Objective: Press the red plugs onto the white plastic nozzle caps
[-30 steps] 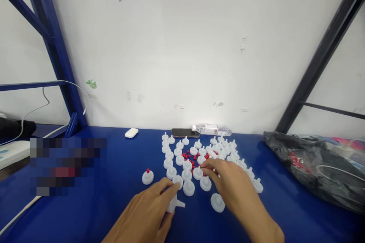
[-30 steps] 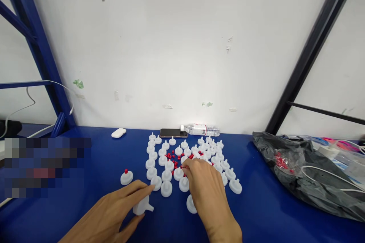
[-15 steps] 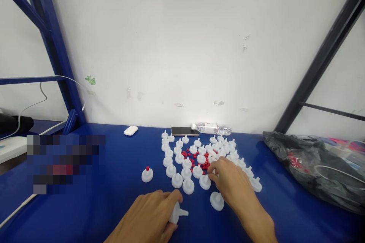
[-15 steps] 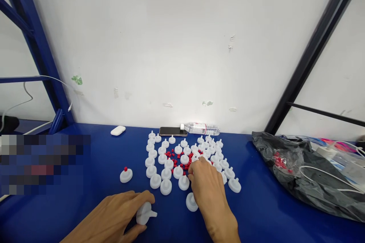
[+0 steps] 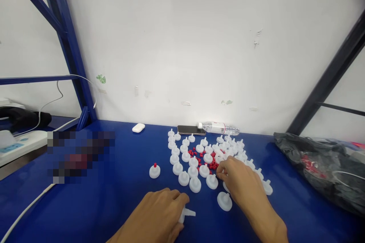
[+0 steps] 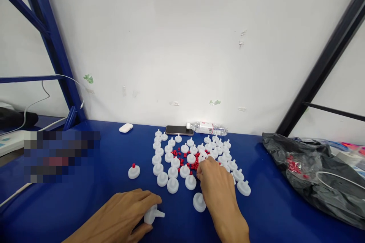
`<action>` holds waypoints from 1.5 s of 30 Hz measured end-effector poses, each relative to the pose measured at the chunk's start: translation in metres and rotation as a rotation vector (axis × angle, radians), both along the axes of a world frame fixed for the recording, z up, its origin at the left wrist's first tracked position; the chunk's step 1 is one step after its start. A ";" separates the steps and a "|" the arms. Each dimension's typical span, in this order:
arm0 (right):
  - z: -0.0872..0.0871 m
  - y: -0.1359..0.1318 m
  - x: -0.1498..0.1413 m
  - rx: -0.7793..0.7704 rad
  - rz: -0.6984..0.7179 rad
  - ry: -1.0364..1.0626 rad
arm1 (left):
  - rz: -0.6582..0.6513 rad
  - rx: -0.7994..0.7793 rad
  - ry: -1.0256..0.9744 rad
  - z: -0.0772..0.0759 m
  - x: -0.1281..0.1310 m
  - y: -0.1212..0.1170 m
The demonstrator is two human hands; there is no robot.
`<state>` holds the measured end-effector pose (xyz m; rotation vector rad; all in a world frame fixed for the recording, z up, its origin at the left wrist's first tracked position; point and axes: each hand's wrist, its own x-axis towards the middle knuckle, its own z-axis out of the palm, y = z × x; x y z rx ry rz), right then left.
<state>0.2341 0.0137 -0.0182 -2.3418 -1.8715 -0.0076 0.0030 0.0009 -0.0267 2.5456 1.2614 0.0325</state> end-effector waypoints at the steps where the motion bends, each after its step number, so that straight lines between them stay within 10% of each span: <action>1: 0.000 0.000 0.000 -0.004 0.001 -0.005 | -0.003 -0.006 0.002 -0.001 0.000 0.000; 8: 0.005 0.000 0.000 0.127 -0.028 0.049 | 0.008 0.022 -0.073 -0.002 -0.003 0.003; 18: 0.013 -0.005 -0.011 0.193 0.257 0.713 | 0.073 0.105 -0.039 0.019 -0.003 -0.003; 26: 0.024 -0.018 -0.023 0.041 0.378 1.009 | 0.060 0.285 -0.300 -0.006 -0.013 0.004; 45: 0.020 -0.018 -0.026 -0.048 0.421 1.246 | -0.030 0.361 -0.550 -0.003 -0.009 0.003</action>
